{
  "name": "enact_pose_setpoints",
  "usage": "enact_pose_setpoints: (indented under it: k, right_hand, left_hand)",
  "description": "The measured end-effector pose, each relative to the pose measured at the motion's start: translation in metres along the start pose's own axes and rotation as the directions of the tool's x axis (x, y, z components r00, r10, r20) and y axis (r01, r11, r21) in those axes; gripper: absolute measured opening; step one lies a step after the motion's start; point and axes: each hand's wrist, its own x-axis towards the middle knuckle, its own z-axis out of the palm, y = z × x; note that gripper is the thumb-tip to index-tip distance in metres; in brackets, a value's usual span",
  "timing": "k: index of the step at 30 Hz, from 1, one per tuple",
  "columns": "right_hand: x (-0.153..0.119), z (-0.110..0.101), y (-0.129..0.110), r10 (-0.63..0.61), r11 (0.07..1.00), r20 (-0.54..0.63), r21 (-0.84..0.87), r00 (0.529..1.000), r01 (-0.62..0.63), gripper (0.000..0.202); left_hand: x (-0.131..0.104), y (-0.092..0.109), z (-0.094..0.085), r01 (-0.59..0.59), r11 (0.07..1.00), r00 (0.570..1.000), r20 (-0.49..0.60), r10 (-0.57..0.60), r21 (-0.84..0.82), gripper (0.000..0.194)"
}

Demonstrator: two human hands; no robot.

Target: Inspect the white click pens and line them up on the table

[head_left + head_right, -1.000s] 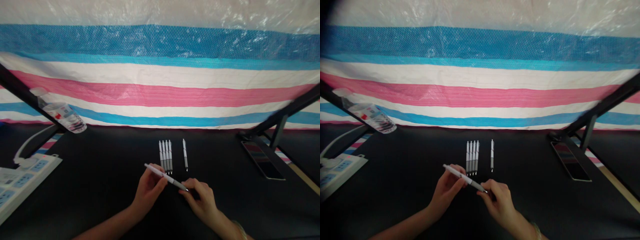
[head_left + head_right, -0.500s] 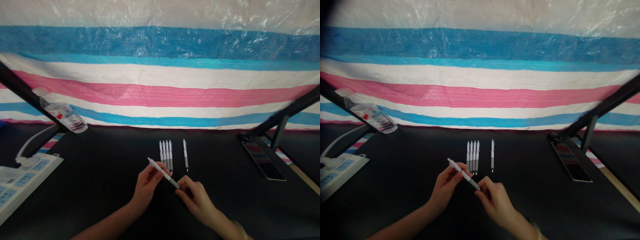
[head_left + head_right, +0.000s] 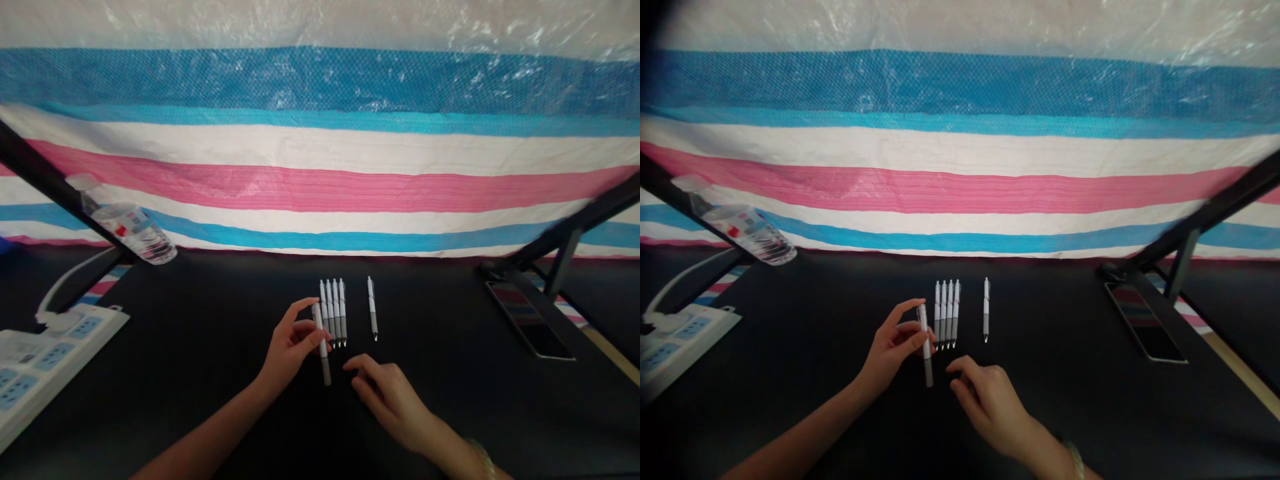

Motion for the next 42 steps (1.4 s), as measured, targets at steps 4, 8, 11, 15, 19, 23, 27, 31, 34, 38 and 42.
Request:
enact_pose_setpoints:
  k: [4, 8, 11, 15, 19, 23, 27, 31, 34, 38, 42]
  right_hand:
    - [0.000, -0.001, -0.001, 0.000, 1.000, 0.008, 0.013, 1.000, 0.000, 0.021]
    - [0.000, -0.003, -0.003, -0.007, 1.000, 0.016, 0.005, 1.000, 0.007, 0.022]
    - [-0.001, -0.003, -0.004, -0.020, 1.000, 0.016, 0.005, 1.000, 0.020, 0.023]
    - [-0.002, -0.003, -0.004, -0.026, 1.000, 0.018, -0.010, 1.000, 0.026, 0.024]
    - [-0.001, -0.003, -0.004, -0.020, 1.000, 0.015, -0.007, 1.000, 0.021, 0.024]
    - [0.000, -0.003, -0.004, -0.015, 1.000, 0.016, 0.001, 1.000, 0.015, 0.025]
    - [0.000, -0.003, -0.004, -0.027, 1.000, 0.012, -0.002, 1.000, 0.027, 0.025]
    - [0.000, -0.004, -0.005, -0.020, 1.000, 0.024, -0.002, 1.000, 0.020, 0.025]
    - [0.000, -0.004, -0.006, -0.016, 1.000, 0.021, -0.003, 1.000, 0.016, 0.025]
    - [0.000, -0.004, -0.006, -0.012, 1.000, 0.025, 0.008, 1.000, 0.011, 0.025]
    - [-0.001, -0.004, -0.007, -0.001, 1.000, 0.018, -0.014, 1.000, 0.001, 0.025]
  left_hand:
    - [-0.001, 0.003, 0.001, 0.037, 0.999, 0.999, -0.024, -0.037, 0.003, 0.063]
    - [-0.001, 0.005, 0.002, 0.043, 0.999, 0.999, -0.017, -0.043, 0.013, 0.068]
    - [-0.001, 0.004, 0.002, 0.057, 0.998, 0.998, -0.020, -0.057, 0.007, 0.067]
    - [0.000, 0.004, 0.001, 0.051, 0.999, 0.998, -0.036, -0.051, 0.004, 0.066]
    - [0.001, 0.003, 0.001, 0.043, 0.999, 0.998, -0.045, -0.043, -0.002, 0.075]
    - [0.001, 0.001, 0.000, 0.040, 0.999, 0.998, -0.048, -0.040, 0.000, 0.068]
    - [0.001, 0.000, 0.000, 0.039, 0.999, 0.998, -0.049, -0.039, 0.001, 0.067]
    - [0.003, 0.000, -0.001, 0.045, 0.999, 0.996, -0.072, -0.045, -0.004, 0.069]
    - [0.003, 0.001, -0.001, 0.043, 0.999, 0.994, -0.098, -0.042, 0.003, 0.068]
    - [0.006, 0.002, -0.001, 0.019, 0.999, 0.990, -0.143, -0.014, 0.038, 0.067]
    - [0.013, -0.002, -0.005, -0.022, 0.994, 0.978, -0.202, 0.043, 0.104, 0.072]
